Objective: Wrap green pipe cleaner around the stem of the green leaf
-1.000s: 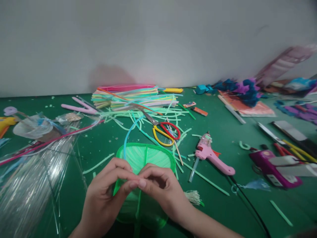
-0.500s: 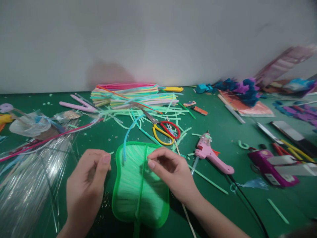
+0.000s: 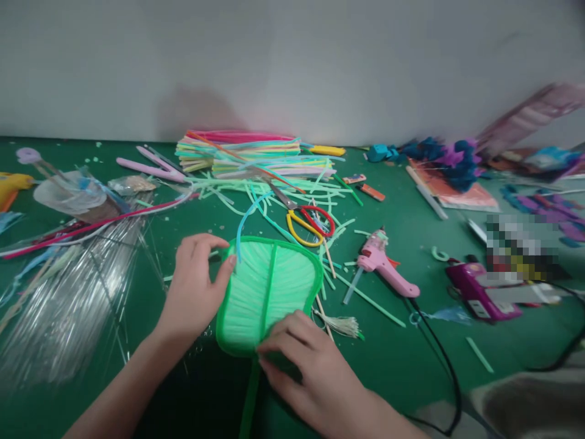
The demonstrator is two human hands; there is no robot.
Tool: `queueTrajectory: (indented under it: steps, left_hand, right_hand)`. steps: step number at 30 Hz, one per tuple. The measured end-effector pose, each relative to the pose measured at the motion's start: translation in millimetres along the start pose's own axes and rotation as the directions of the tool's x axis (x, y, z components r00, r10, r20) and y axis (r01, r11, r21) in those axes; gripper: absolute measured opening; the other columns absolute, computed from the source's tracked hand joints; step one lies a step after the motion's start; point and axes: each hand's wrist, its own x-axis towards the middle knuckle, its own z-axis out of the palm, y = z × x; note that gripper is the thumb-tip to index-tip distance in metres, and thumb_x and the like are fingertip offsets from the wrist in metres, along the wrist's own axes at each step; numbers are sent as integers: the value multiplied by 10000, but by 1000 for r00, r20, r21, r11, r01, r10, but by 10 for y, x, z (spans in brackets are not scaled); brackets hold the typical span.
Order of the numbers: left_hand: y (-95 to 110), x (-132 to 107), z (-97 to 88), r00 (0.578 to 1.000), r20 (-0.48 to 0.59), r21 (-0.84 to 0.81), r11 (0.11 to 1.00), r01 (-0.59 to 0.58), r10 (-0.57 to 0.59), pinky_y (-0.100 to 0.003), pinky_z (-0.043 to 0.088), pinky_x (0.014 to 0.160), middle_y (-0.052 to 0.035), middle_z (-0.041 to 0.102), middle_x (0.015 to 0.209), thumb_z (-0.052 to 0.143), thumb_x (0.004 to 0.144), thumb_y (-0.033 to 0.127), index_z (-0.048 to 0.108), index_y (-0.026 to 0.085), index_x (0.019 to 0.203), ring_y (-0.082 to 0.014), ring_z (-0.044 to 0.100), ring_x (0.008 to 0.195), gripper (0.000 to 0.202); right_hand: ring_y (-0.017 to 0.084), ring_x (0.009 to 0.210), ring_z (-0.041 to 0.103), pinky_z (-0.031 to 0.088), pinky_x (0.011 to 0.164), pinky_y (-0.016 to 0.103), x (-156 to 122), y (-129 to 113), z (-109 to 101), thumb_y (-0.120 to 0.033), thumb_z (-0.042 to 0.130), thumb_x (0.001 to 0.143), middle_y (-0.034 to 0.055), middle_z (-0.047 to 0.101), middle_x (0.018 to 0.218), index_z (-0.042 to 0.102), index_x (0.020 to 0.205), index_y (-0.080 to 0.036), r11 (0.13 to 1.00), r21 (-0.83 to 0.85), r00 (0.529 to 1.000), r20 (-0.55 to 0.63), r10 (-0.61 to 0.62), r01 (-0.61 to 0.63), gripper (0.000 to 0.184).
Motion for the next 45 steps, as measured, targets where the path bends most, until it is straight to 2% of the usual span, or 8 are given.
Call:
queueTrajectory:
  steps: [3,8,14,19,23,30,36,45]
  left_hand:
    - [33,-32,5,997,68,17,1000,26,-27,-438,486,920,-113,565,1103,513,949,337,597,180,1078,-280,580,1066,220]
    - [17,-64,6,989,138,56,997,48,-55,-481,502,905,-146,564,1142,513,940,330,544,136,1259,-274,621,964,374]
    - [-27,-55,-26,987,108,-86,988,125,-116,-404,564,757,-158,513,1222,535,923,344,482,161,1342,-158,638,710,461]
    - [-9,-51,-59,986,138,-45,994,97,-90,-432,555,848,-148,507,1225,540,916,324,584,150,1220,-231,663,907,353]
    - [2,-58,-48,994,101,9,999,42,-43,-456,531,907,-152,505,1247,528,924,302,612,159,1180,-267,644,1021,305]
    - [-1,-31,-75,1000,14,-38,999,-11,11,-431,531,891,-131,553,1195,511,922,272,642,184,1115,-284,601,1128,250]
    - [-24,1,-120,1000,-3,-92,996,-15,15,-374,533,770,-104,602,1148,453,883,147,686,195,992,-250,633,1046,262]
    - [-69,50,-158,999,-42,-106,994,-11,7,-340,532,798,-90,648,1123,438,820,66,704,188,948,-225,643,1021,319]
  right_hand:
    - [206,862,580,489,774,334,-62,33,103,-142,573,934,87,672,909,699,1000,-174,998,-66,999,-42,-13,10,145]
    - [198,847,584,479,789,342,33,133,109,-191,605,945,73,695,888,731,1023,-204,996,-45,994,-77,-83,79,149]
    - [202,866,603,474,816,351,208,200,15,-227,681,906,61,714,870,759,979,-211,992,-57,993,24,-114,115,108]
    - [202,877,600,475,823,350,203,160,6,-204,699,886,60,719,874,758,961,-194,995,-35,995,32,-95,97,96]
    - [202,876,600,476,825,354,183,153,25,-208,701,884,56,718,868,755,964,-206,995,-31,996,16,-91,92,97]
    - [203,883,602,482,817,350,187,163,22,-228,703,885,60,713,866,754,960,-205,996,-34,996,8,-84,84,94]
    - [203,892,598,480,819,347,172,153,6,-207,695,887,59,715,876,756,969,-194,996,-20,996,10,-92,93,102]
    - [208,899,605,486,830,364,152,155,-16,-173,713,859,61,716,885,761,983,-195,995,17,995,5,-95,95,135]
